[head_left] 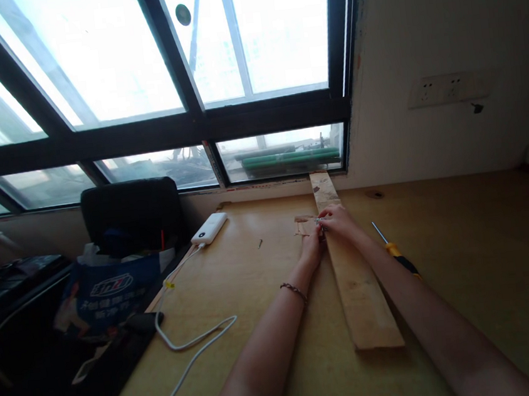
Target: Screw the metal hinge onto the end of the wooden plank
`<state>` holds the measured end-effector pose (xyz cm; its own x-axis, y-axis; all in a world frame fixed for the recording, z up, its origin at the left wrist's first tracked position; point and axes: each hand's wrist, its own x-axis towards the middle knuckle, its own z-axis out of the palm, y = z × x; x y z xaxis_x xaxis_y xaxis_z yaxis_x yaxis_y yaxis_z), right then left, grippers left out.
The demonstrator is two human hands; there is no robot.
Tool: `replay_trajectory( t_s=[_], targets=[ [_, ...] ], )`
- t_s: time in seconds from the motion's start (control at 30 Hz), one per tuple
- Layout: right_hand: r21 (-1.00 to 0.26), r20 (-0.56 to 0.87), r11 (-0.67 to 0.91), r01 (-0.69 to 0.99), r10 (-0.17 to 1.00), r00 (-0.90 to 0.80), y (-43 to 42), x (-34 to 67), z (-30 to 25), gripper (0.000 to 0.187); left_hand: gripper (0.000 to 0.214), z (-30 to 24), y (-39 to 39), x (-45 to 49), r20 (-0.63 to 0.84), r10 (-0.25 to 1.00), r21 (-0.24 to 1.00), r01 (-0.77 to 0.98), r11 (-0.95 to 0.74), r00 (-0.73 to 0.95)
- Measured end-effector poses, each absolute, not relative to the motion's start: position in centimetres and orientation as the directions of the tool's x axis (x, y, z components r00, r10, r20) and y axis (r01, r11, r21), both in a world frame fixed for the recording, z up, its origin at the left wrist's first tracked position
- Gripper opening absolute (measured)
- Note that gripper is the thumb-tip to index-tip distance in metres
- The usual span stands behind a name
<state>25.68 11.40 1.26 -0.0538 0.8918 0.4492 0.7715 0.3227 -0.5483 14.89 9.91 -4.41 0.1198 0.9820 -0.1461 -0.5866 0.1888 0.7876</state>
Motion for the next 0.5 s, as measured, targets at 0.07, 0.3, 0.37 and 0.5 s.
replay_trajectory(
  t_s=[0.07, 0.3, 0.37, 0.5],
  targets=[
    [-0.566, 0.399, 0.272, 0.778, 0.916, -0.031, 12.0, 25.4, 1.2, 0.011, 0.033, -4.7, 10.0, 14.9, -0.13, 0.985, 0.792, -0.586, 0.174, 0.116],
    [-0.568, 0.395, 0.292, 0.769, 0.917, -0.056, 12.9, 25.3, 0.5, 0.01, 0.036, -5.3, 10.2, 14.8, -0.079, 0.991, 0.81, -0.572, 0.128, 0.11],
    [-0.553, 0.41, 0.313, 0.772, 0.909, -0.075, 12.8, 25.4, 0.3, 0.01, 0.037, -5.2, 10.3, 14.8, -0.072, 0.994, 0.824, -0.556, 0.107, 0.085],
    [-0.488, 0.446, 0.336, 0.805, 0.889, -0.101, 12.3, 25.3, 0.1, 0.009, 0.038, -5.2, 10.3, 14.8, -0.071, 0.995, 0.813, -0.575, 0.096, 0.065]
  ],
)
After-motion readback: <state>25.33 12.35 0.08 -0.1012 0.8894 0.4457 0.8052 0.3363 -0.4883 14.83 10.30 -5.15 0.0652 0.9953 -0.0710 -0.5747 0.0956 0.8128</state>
